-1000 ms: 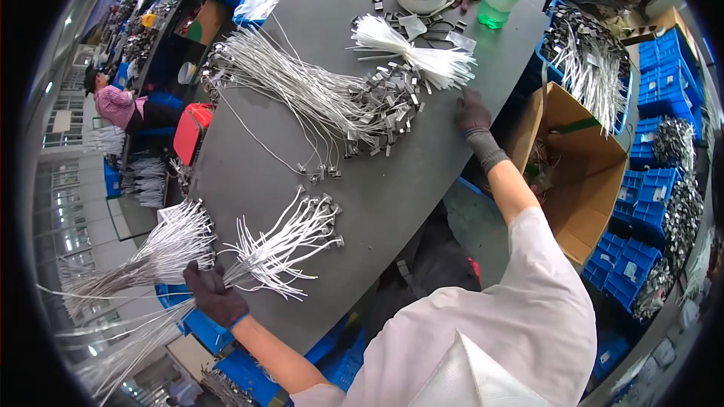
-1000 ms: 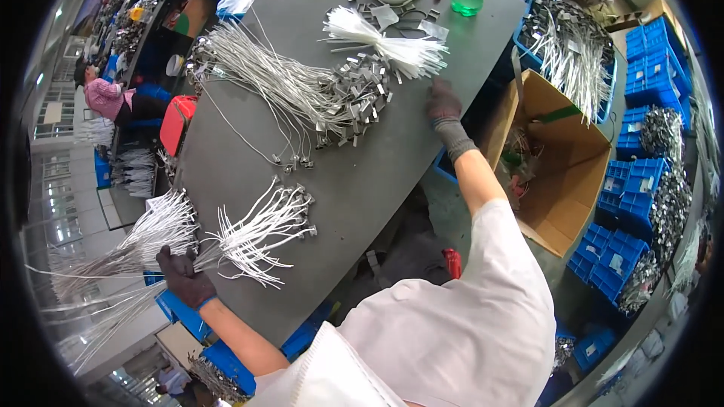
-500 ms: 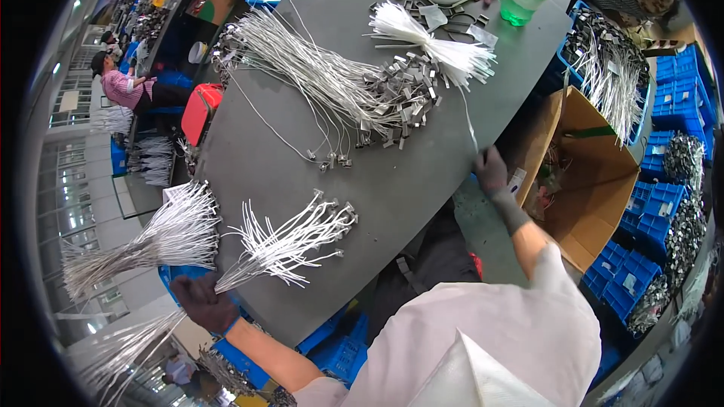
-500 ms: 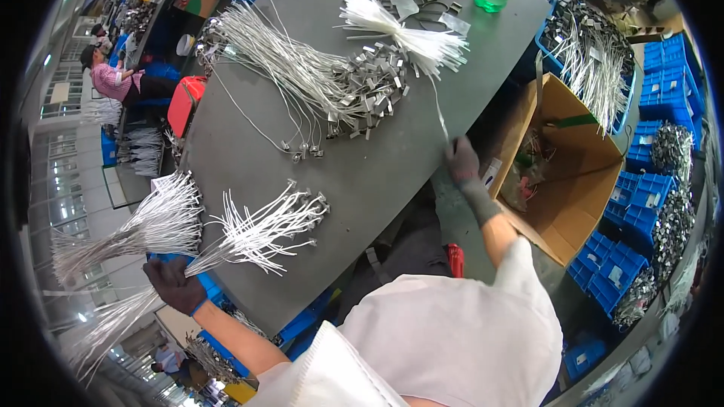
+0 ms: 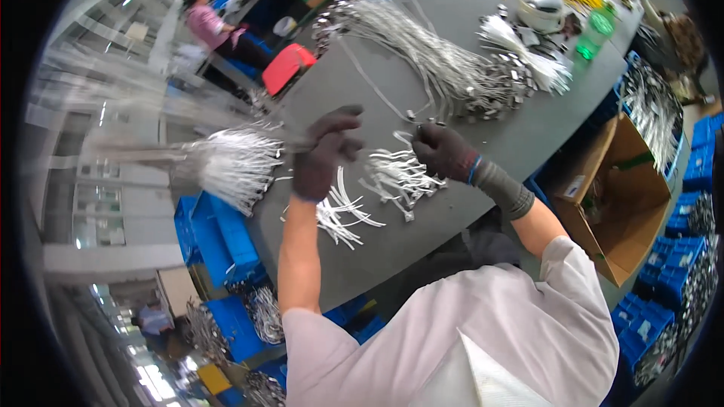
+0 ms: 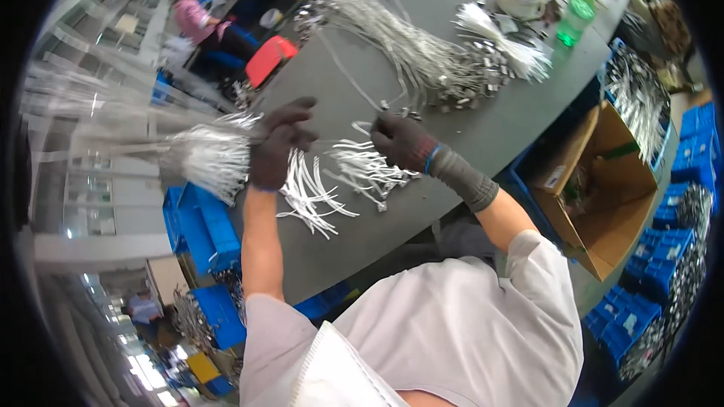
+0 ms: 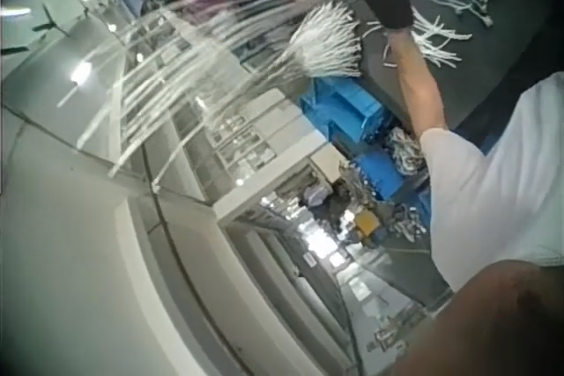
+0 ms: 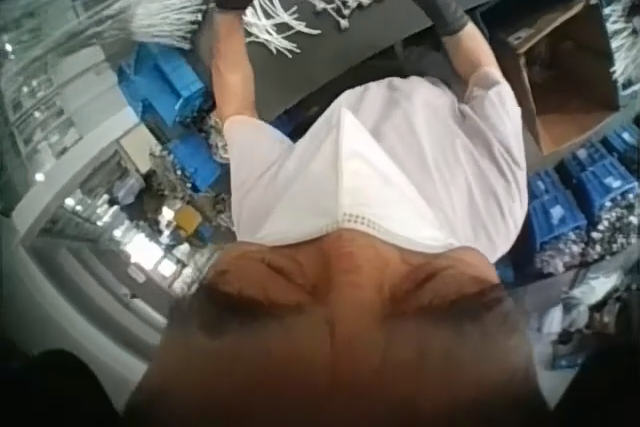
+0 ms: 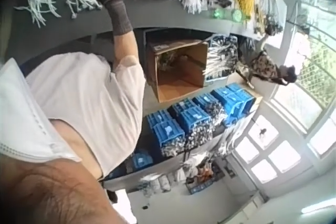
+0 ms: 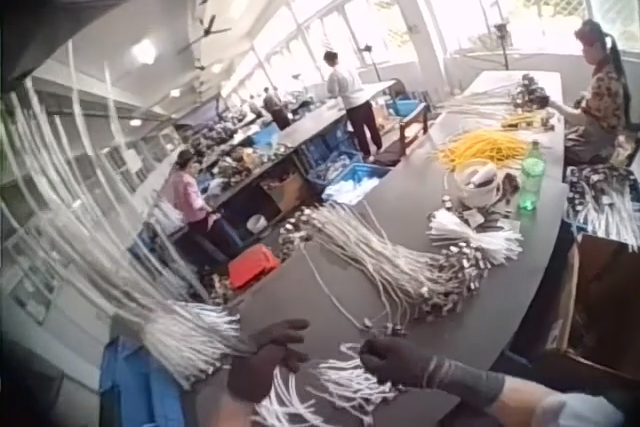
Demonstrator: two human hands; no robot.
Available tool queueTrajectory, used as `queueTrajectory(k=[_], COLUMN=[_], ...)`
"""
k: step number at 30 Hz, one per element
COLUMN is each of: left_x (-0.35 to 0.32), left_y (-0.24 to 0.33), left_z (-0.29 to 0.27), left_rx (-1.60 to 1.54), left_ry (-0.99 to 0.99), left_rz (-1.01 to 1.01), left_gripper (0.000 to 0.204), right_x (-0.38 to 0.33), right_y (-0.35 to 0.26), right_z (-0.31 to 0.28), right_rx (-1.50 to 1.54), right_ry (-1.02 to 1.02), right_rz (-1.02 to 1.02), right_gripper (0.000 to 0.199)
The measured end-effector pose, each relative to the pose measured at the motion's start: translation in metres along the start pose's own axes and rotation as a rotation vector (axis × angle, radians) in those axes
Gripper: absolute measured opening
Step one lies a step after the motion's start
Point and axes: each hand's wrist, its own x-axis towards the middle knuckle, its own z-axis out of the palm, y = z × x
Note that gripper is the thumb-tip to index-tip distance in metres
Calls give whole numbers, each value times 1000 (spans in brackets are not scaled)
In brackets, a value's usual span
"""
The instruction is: The person processes and crimps the ends of bundles of thin white wires by hand at a factory assembly station, using a wire crimper.
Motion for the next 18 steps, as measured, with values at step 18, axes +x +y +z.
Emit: queueTrajectory(k=[18], left_x=[-39], left_y=[46], left_z=[38], left_rx=[23], left_ry=[56], left_rz=[-753], left_gripper=[38], right_x=[-87], right_y=[-70], right_z=[103], right_rx=[7], right_ry=[150], right_rz=[-541], right_gripper=[17])
